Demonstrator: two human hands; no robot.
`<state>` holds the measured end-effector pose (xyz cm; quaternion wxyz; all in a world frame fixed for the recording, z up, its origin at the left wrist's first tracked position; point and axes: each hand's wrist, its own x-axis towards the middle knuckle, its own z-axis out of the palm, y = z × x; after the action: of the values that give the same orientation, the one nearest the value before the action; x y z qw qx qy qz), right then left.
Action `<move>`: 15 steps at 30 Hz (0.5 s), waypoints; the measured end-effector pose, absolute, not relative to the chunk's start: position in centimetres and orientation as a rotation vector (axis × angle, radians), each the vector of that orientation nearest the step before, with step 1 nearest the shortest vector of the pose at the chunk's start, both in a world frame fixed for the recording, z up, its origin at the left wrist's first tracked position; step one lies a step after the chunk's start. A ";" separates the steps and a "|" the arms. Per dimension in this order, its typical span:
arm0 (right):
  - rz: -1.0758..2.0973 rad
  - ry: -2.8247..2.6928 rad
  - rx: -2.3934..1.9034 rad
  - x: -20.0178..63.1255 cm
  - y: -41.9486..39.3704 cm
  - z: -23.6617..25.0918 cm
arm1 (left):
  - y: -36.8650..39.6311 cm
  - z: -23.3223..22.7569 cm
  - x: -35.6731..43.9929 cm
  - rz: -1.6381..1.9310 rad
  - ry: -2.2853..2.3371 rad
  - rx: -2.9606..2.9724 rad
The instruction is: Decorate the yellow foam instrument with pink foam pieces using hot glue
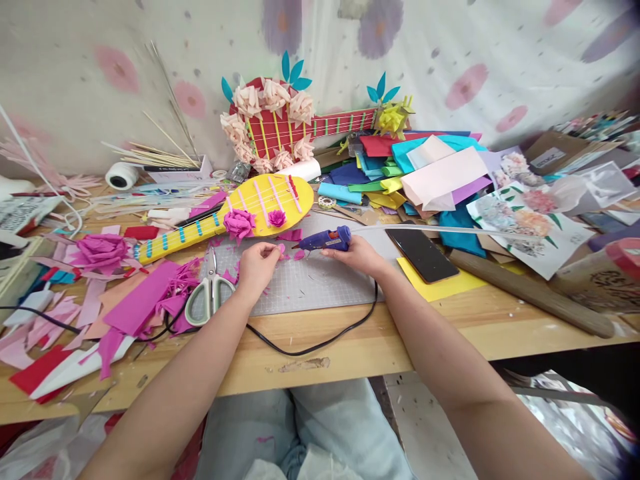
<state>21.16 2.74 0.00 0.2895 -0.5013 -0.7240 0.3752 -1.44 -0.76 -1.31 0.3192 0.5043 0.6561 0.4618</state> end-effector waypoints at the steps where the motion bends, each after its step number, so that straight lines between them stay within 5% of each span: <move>1: 0.995 -1.895 -1.351 21.5 2.8 0.3 | -0.8 -1.3 -1.5 1.231 1.721 1.332; 15: 0.463 -1.658 -1.748 25.5 6.0 -1.2 | -1.0 -0.4 -1.5 1.415 1.629 1.397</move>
<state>25.48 6.01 -1.17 0.3376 -0.6707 -0.6361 0.1776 -1.51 -1.02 -0.39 0.2818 0.5214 0.6081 0.5282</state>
